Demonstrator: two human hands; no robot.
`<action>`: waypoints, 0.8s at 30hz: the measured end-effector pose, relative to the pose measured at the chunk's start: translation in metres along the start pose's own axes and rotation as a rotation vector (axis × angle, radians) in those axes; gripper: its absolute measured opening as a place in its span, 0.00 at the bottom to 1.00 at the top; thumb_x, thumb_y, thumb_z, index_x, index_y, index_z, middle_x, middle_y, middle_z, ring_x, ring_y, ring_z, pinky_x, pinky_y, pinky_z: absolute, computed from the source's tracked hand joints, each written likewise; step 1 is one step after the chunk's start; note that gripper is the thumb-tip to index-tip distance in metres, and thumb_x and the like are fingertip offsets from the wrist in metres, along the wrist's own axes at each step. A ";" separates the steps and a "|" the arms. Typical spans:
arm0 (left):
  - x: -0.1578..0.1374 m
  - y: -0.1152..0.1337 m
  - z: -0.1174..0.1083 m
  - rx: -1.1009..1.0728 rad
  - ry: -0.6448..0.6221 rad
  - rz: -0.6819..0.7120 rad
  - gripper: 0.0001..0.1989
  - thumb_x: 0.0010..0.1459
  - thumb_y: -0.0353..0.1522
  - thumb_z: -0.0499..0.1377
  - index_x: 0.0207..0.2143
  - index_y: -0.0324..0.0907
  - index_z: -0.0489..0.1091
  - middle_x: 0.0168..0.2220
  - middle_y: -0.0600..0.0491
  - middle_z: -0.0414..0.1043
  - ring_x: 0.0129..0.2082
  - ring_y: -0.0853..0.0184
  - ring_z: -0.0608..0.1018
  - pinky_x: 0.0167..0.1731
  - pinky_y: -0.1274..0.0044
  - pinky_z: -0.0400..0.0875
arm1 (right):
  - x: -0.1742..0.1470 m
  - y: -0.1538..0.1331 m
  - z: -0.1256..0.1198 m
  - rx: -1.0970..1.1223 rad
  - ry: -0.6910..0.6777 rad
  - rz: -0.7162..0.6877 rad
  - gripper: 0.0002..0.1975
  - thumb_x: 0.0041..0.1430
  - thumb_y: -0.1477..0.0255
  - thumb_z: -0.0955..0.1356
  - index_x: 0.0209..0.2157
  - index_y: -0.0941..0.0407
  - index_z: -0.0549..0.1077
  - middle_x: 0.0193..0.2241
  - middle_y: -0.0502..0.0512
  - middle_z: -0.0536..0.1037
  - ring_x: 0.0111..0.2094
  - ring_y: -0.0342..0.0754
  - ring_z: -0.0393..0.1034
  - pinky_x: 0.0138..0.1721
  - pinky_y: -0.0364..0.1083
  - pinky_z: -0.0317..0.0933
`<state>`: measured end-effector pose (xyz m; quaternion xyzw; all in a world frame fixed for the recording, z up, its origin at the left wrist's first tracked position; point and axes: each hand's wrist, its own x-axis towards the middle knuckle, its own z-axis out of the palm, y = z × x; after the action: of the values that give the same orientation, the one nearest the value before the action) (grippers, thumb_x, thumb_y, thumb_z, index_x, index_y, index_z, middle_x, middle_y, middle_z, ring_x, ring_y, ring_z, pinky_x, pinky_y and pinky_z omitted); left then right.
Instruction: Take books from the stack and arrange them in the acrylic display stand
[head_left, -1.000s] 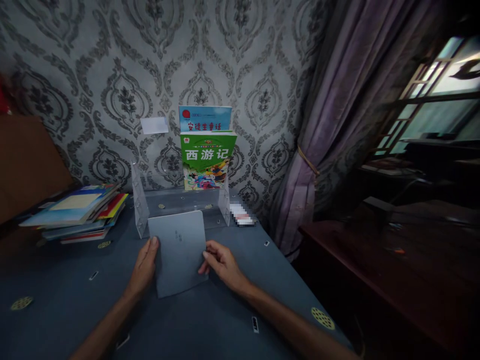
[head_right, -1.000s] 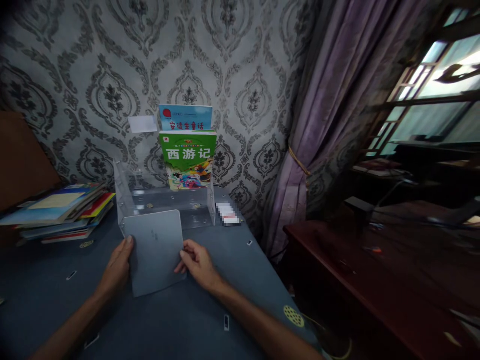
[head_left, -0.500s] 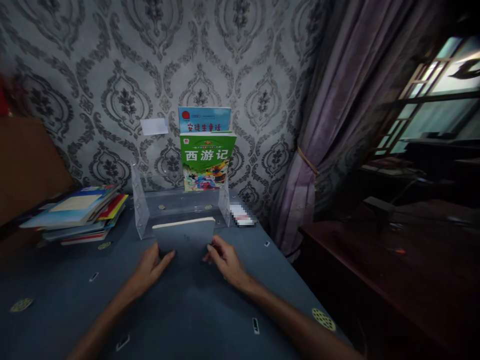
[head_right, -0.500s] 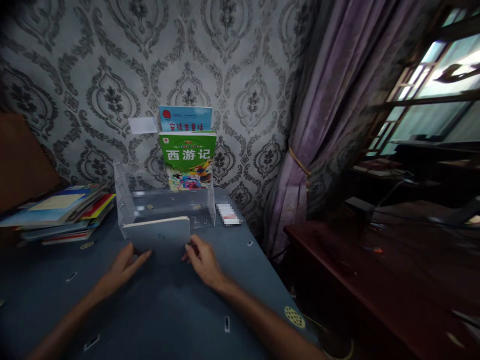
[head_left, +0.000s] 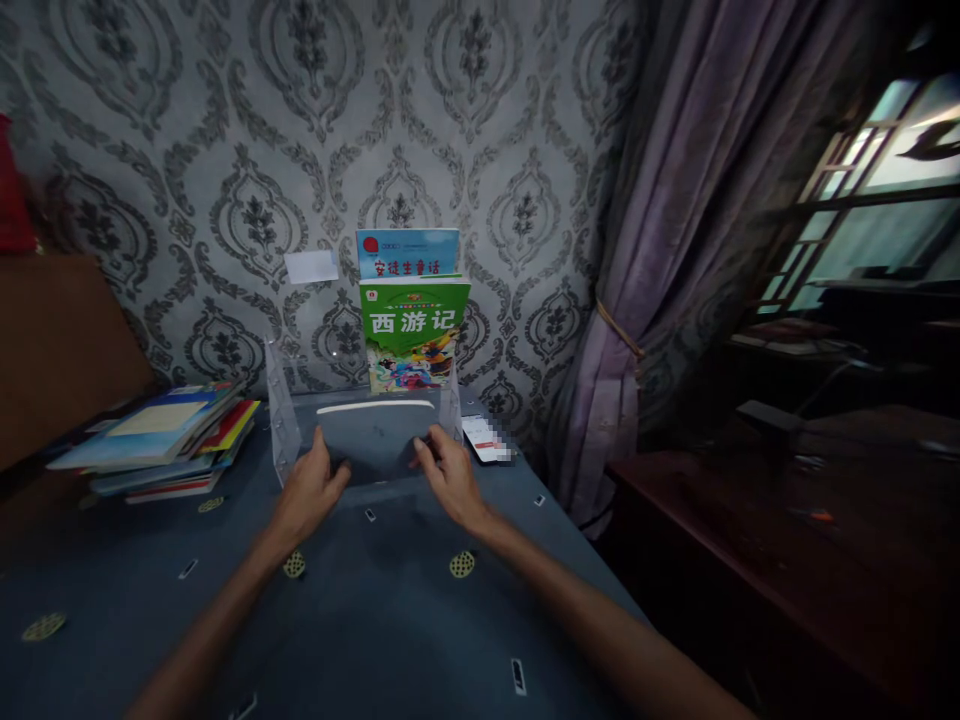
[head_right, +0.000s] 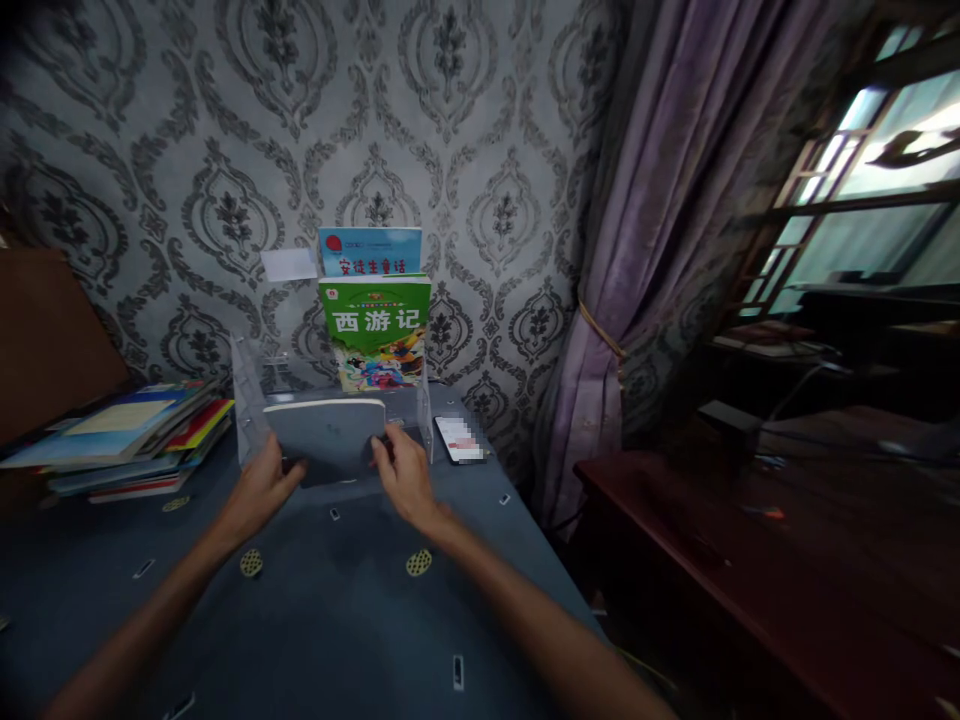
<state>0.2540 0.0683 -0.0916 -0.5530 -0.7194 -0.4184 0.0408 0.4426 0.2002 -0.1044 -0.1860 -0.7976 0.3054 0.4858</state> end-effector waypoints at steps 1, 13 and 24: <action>0.004 0.004 0.001 0.014 0.023 -0.010 0.27 0.58 0.41 0.54 0.57 0.38 0.64 0.29 0.54 0.71 0.29 0.59 0.75 0.32 0.69 0.69 | 0.006 0.000 -0.002 -0.019 0.023 -0.021 0.11 0.68 0.64 0.61 0.30 0.52 0.62 0.23 0.49 0.73 0.28 0.48 0.72 0.31 0.45 0.60; 0.041 0.043 0.006 -0.025 0.350 0.236 0.09 0.64 0.39 0.54 0.37 0.45 0.67 0.33 0.50 0.75 0.34 0.58 0.79 0.35 0.69 0.72 | 0.054 -0.013 -0.035 0.085 0.226 -0.276 0.10 0.70 0.66 0.63 0.49 0.53 0.70 0.36 0.54 0.78 0.35 0.48 0.75 0.40 0.49 0.70; 0.081 0.078 0.001 -0.192 0.533 0.416 0.09 0.67 0.38 0.57 0.42 0.43 0.71 0.40 0.51 0.74 0.43 0.63 0.78 0.45 0.69 0.75 | 0.083 -0.032 -0.061 0.069 0.371 -0.426 0.13 0.72 0.64 0.62 0.50 0.52 0.73 0.46 0.57 0.78 0.47 0.51 0.74 0.51 0.54 0.71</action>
<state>0.2880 0.1342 -0.0067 -0.5605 -0.5127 -0.5963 0.2594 0.4582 0.2442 -0.0068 -0.0501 -0.7054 0.1841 0.6827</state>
